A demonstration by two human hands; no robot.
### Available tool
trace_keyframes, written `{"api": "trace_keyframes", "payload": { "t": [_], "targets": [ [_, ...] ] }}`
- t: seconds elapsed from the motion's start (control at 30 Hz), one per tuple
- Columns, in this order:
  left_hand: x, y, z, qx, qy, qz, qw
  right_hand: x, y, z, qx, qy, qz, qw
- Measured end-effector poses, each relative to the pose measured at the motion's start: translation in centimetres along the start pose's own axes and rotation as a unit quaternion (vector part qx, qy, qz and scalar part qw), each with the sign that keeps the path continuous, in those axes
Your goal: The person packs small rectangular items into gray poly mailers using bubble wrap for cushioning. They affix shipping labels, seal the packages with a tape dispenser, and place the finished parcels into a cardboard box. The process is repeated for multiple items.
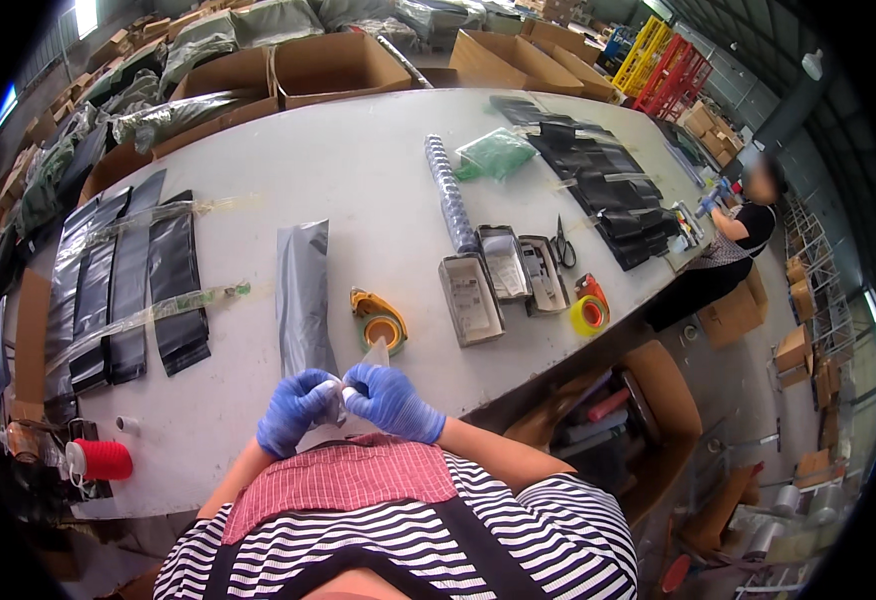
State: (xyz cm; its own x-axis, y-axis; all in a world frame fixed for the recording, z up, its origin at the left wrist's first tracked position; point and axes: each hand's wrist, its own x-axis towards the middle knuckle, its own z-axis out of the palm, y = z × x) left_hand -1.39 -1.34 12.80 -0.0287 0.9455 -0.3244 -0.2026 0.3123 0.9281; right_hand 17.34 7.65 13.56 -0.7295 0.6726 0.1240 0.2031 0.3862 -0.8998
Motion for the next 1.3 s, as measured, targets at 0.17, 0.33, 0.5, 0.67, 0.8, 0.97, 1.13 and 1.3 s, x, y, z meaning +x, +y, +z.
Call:
{"api": "trace_keyframes", "payload": {
  "t": [0.17, 0.33, 0.5, 0.67, 0.8, 0.97, 1.13, 1.3],
  "targets": [
    [1.7, -0.8, -4.3, 0.023, 0.041, 0.000, 0.999, -0.3, 1.8, -2.1, -0.114, 0.007, 0.007, 0.993],
    [2.9, -1.6, -9.5, 0.152, 0.005, 0.057, 0.987, -6.5, 7.7, -7.6, -0.284, 0.038, 0.185, 0.940],
    [7.1, -2.1, -13.8, 0.378, 0.135, 0.414, 0.817, -13.5, 14.2, -12.9, -0.322, 0.071, 0.337, 0.882],
    [14.1, -2.9, -18.3, 0.441, 0.097, 0.483, 0.750, -22.0, 19.7, -13.0, -0.291, 0.091, 0.457, 0.836],
    [17.2, -3.3, -20.5, 0.374, 0.020, 0.132, 0.918, -24.5, 20.0, -9.9, -0.304, 0.038, 0.503, 0.808],
    [18.1, -6.4, -25.1, 0.734, -0.072, 0.293, 0.608, -22.5, 20.5, -6.0, -0.263, -0.047, 0.566, 0.780],
    [16.4, -4.4, -23.1, 0.766, -0.077, 0.192, 0.609, -31.5, 30.1, -4.6, -0.419, -0.298, 0.303, 0.802],
    [16.6, -4.9, -20.5, 0.756, 0.008, 0.196, 0.624, -27.8, 29.3, -3.4, -0.397, -0.336, 0.223, 0.824]
  ]
}}
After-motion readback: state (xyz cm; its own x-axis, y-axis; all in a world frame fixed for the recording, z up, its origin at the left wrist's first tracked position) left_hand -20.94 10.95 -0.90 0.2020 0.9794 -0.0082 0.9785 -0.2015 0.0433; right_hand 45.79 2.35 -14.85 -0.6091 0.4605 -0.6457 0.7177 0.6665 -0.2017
